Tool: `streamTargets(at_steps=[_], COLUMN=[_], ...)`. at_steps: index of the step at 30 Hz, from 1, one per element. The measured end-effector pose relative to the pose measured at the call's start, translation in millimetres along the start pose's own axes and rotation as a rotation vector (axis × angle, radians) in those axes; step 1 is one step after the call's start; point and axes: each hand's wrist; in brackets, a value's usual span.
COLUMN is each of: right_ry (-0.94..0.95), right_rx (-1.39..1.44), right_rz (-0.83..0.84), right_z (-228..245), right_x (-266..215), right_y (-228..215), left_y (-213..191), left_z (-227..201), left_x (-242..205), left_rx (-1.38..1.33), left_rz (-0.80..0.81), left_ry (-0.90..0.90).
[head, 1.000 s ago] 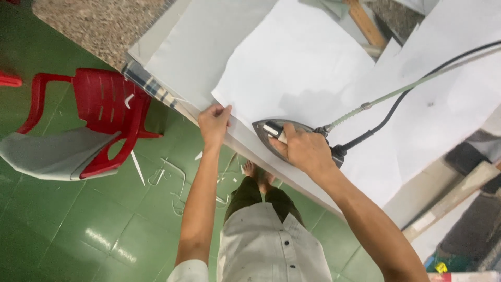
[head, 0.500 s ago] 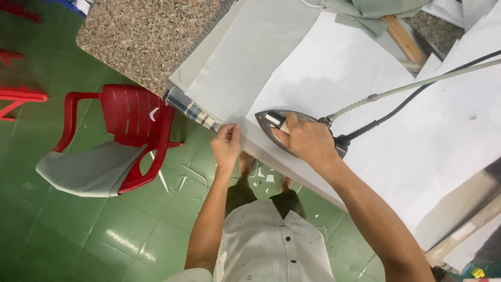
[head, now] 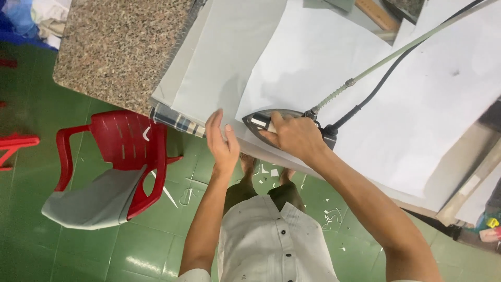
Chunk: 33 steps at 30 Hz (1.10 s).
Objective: The person irons a large white sheet of paper, then uses a ruler and pencil to draw straight lines on it. They then use scissors to cut along the drawn lines, separating a strip from the main sheet.
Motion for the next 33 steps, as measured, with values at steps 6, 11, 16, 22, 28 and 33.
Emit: streamTargets(at_steps=[6, 11, 16, 22, 28, 33], right_ry=[0.135, 0.301, 0.447, 0.652, 0.536, 0.384], right_rx=[0.035, 0.044, 0.028, 0.005, -0.002, 0.014], right_rz=[0.023, 0.018, 0.031, 0.106, 0.044, -0.048], right_z=[-33, -68, -116, -172, -149, -92], right_x=[-67, -118, -180, -232, -192, -105], right_y=[-1, -2, 1, 8, -6, -12], left_y=[74, 101, 103, 103, 93, 65], left_z=[-4, -1, 4, -2, 12, 59], left_x=[18, 11, 11, 13, 13, 34], left_rx=[0.223, 0.465, 0.581, 0.609, 0.395, -0.578], left_rz=[0.779, 0.968, 1.040, 1.039, 1.014, 0.293], left_ry=[0.112, 0.323, 0.336, 0.320, 0.192, -0.495])
Point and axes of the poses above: each hand's wrist, its own x-axis towards the middle knuckle, its own y-axis out of the palm, z = x × y, and after that the axes turned 6 degrees about -z, right-handed
